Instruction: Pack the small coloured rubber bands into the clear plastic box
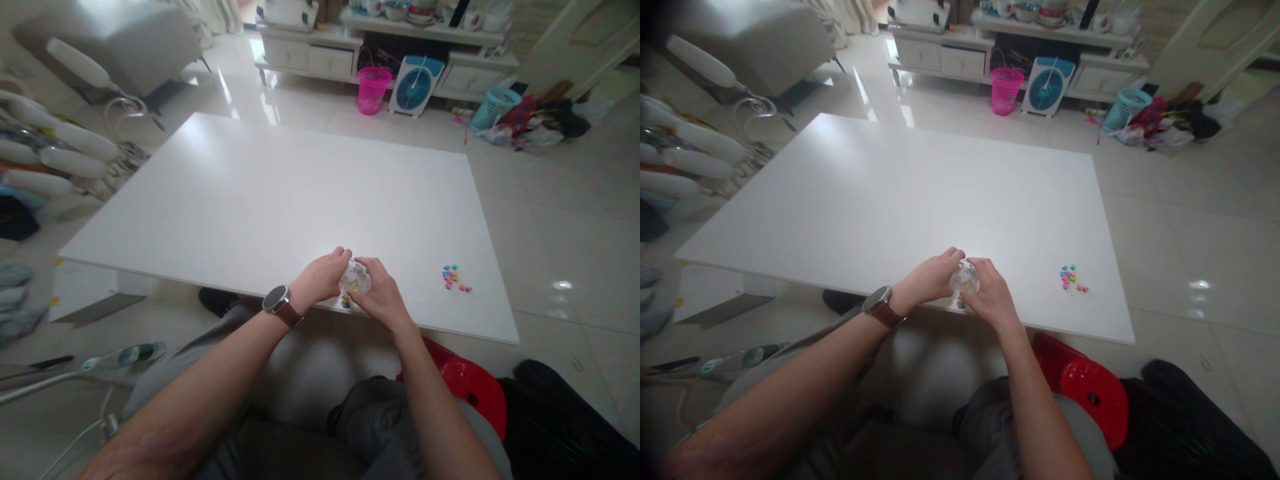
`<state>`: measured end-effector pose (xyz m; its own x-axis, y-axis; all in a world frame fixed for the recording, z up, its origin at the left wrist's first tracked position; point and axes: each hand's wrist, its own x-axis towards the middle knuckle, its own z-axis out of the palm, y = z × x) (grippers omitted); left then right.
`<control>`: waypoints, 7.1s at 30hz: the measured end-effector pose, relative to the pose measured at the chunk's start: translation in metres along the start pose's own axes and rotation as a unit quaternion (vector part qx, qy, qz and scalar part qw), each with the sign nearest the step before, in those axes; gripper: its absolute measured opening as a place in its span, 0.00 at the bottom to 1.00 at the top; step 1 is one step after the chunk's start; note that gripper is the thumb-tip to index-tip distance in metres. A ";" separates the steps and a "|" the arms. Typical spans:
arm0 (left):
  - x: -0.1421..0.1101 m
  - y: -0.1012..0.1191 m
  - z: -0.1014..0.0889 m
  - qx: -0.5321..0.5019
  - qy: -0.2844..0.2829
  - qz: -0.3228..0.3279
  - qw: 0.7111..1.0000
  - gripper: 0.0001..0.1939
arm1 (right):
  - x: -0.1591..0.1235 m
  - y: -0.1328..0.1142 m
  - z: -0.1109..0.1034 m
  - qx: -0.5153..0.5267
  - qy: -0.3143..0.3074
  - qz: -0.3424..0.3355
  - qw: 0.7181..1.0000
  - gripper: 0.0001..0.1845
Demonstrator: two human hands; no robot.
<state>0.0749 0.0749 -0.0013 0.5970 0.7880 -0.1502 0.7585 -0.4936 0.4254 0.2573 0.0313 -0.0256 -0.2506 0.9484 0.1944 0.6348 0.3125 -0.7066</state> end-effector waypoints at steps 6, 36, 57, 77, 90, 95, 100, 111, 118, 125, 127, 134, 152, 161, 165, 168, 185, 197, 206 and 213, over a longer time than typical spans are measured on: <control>0.000 0.000 0.001 -0.010 -0.004 0.004 1.000 0.21 | 0.000 -0.003 -0.001 0.000 -0.005 -0.008 1.000 0.32; 0.001 -0.006 -0.010 -0.084 0.036 0.037 0.995 0.27 | 0.001 0.007 0.004 0.007 0.000 -0.014 1.000 0.31; -0.001 -0.029 -0.030 -0.095 0.099 -0.020 0.990 0.38 | 0.003 0.005 -0.001 0.077 0.038 0.068 0.994 0.16; -0.011 -0.022 -0.005 0.091 -0.062 -0.059 0.992 0.15 | -0.001 0.019 0.006 -0.020 -0.040 0.034 0.998 0.11; -0.010 -0.035 -0.004 0.078 -0.077 -0.112 0.988 0.20 | -0.006 0.024 0.008 -0.045 -0.053 0.007 0.998 0.07; -0.013 -0.039 -0.005 0.112 -0.072 -0.130 0.982 0.21 | -0.006 0.024 0.006 -0.061 -0.066 -0.004 0.996 0.12; -0.014 -0.037 -0.004 0.125 -0.074 -0.112 0.983 0.31 | -0.009 0.028 0.010 -0.045 -0.074 0.007 0.996 0.34; -0.018 -0.027 -0.018 0.085 -0.108 -0.102 0.985 0.26 | -0.005 0.025 0.012 -0.022 -0.073 0.021 0.997 0.36; -0.024 -0.022 -0.021 0.116 -0.120 -0.121 0.978 0.20 | -0.001 0.013 -0.001 0.042 0.003 0.038 0.998 0.37; -0.024 -0.024 -0.023 0.114 -0.110 -0.104 0.982 0.18 | -0.001 0.013 -0.002 0.029 0.042 0.021 0.998 0.34; -0.022 -0.025 -0.022 0.111 -0.101 -0.093 0.984 0.18 | -0.001 0.012 -0.002 0.027 0.046 0.021 0.998 0.34; -0.021 -0.025 -0.018 0.111 -0.105 -0.098 0.983 0.17 | -0.001 0.007 -0.004 0.002 0.036 0.004 0.999 0.35; -0.019 -0.023 -0.016 0.113 -0.112 -0.101 0.982 0.16 | -0.001 0.014 0.000 -0.010 -0.031 -0.004 0.999 0.30; -0.018 -0.022 -0.015 0.112 -0.116 -0.101 0.982 0.17 | -0.003 0.022 0.006 0.022 -0.061 0.003 0.998 0.32; -0.019 -0.019 -0.017 0.115 -0.117 -0.103 0.981 0.17 | -0.002 0.020 0.008 0.019 -0.064 -0.003 0.998 0.32; -0.019 -0.018 -0.018 0.117 -0.120 -0.106 0.980 0.16 | -0.002 0.018 0.007 0.009 -0.063 0.000 0.998 0.33; -0.019 -0.023 -0.013 0.110 -0.108 -0.099 0.983 0.15 | 0.000 0.005 -0.001 -0.022 -0.002 -0.019 1.000 0.34; -0.014 -0.023 0.004 0.061 -0.045 0.015 0.997 0.37 | -0.003 0.014 -0.024 0.065 0.028 0.047 0.996 0.41; -0.009 -0.015 0.018 0.046 -0.040 0.038 0.997 0.39 | -0.006 0.029 -0.031 0.013 0.016 0.049 0.999 0.39; -0.004 -0.015 0.016 0.056 -0.037 0.023 0.997 0.20 | -0.008 0.037 -0.029 -0.005 -0.003 0.062 0.998 0.38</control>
<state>0.0655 0.0731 -0.0208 0.6468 0.7361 -0.1995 0.7514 -0.5703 0.3318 0.3041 0.0368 -0.0332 -0.1735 0.9796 0.1016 0.6685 0.1929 -0.7182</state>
